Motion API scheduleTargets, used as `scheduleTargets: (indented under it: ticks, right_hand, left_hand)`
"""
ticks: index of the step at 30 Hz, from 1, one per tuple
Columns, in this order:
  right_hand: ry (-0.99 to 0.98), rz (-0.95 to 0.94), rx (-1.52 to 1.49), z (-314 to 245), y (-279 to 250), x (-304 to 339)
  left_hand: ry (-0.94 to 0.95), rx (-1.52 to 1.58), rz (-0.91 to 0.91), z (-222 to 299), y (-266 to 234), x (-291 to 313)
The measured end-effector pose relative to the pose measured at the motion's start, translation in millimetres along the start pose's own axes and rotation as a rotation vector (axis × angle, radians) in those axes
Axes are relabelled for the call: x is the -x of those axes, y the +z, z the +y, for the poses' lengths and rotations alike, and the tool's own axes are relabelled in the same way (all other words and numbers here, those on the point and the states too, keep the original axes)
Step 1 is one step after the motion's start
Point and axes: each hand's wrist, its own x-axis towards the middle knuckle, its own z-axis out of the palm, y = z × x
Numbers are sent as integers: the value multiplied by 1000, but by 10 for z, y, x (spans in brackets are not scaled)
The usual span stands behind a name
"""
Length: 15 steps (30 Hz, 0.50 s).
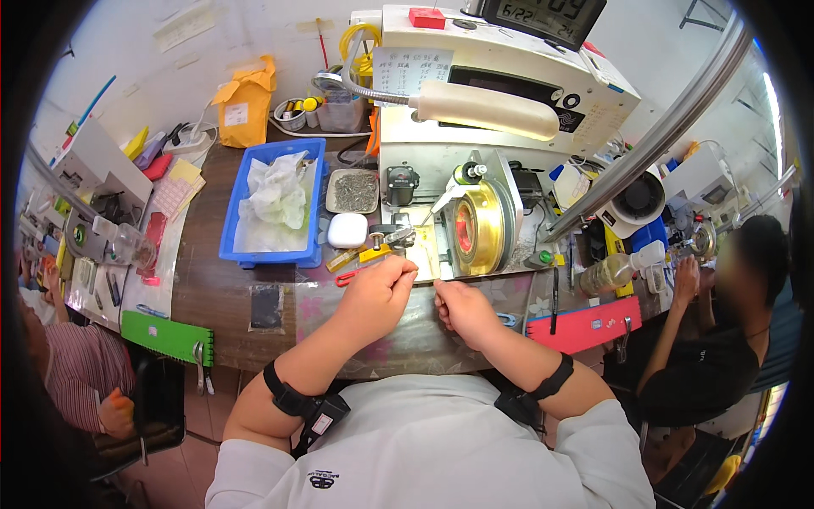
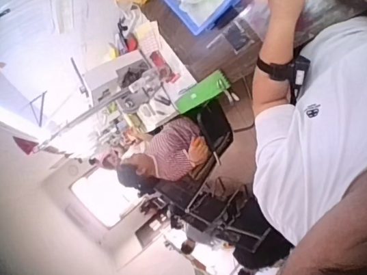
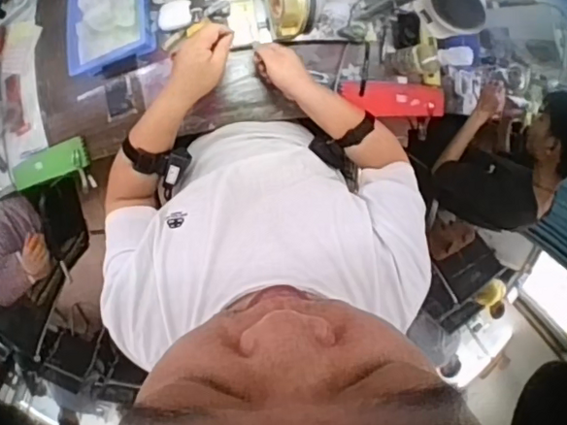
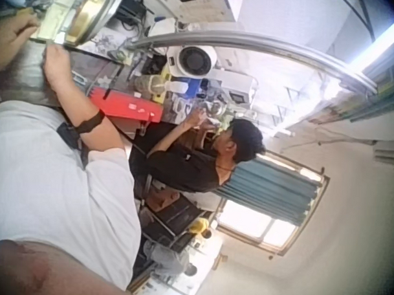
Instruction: Using a precision rotary machine and hand tools to process or finish small metal components.
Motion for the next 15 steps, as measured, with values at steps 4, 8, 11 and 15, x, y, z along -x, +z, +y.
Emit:
scheduleTargets:
  ticks: [4,8,11,15]
  right_hand:
    - [-230,-35,284,-44,-18,328]
    - [-620,10,553,-138,10,595]
    - [-648,10,566,-204,31,615]
    - [-685,-2,592,-261,83,618]
  left_hand:
    - [-5,8,-2,-46,20,9]
    - [19,20,30,-133,67,14]
    - [20,35,50,-173,96,10]
    - [18,50,73,-198,112,17]
